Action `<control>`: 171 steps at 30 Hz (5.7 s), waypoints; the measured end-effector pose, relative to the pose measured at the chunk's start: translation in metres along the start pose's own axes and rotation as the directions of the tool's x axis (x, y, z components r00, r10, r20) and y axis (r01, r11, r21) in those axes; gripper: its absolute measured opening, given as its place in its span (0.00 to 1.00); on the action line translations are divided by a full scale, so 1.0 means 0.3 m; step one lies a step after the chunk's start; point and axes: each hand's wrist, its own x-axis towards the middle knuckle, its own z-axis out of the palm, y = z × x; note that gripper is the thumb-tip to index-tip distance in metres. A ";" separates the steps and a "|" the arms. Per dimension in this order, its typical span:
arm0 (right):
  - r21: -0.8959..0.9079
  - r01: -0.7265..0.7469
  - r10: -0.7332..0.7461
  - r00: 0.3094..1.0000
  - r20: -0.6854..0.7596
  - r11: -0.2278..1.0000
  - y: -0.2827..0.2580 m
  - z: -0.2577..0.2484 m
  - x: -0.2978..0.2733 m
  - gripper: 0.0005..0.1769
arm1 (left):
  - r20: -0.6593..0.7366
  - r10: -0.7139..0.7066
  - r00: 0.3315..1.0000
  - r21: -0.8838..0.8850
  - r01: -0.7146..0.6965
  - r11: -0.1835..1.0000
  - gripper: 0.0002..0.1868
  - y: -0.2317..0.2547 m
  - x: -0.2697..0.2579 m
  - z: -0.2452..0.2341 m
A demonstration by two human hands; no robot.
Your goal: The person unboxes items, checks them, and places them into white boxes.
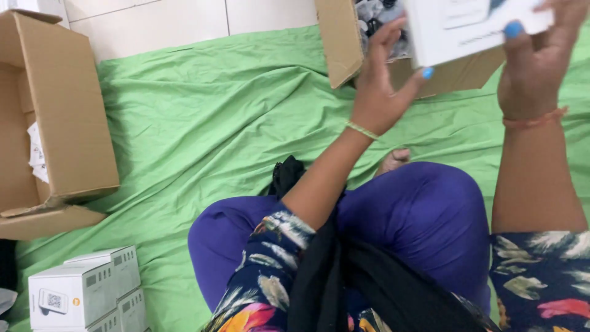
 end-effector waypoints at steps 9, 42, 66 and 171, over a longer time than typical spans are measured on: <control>0.201 0.292 -0.111 0.779 -0.617 0.935 0.568 -0.482 -0.498 0.19 | 0.650 -0.041 0.759 -0.054 0.100 0.994 0.61 -0.447 -0.206 1.130; -0.078 0.079 0.062 0.187 0.980 0.994 -0.045 2.593 -0.843 0.37 | -0.475 -0.610 -0.635 -0.536 -0.340 0.772 0.65 -0.048 -1.174 -1.815; -0.254 -0.614 0.419 0.139 0.898 0.747 -0.064 2.604 -1.010 0.30 | -0.759 -0.569 -0.317 -0.374 -0.503 0.779 0.53 -0.237 -1.327 -1.934; -0.516 0.059 -0.005 0.994 0.106 0.854 0.344 1.062 0.059 0.07 | 0.001 -0.020 1.000 0.496 0.017 0.868 0.75 -0.448 -0.234 -0.717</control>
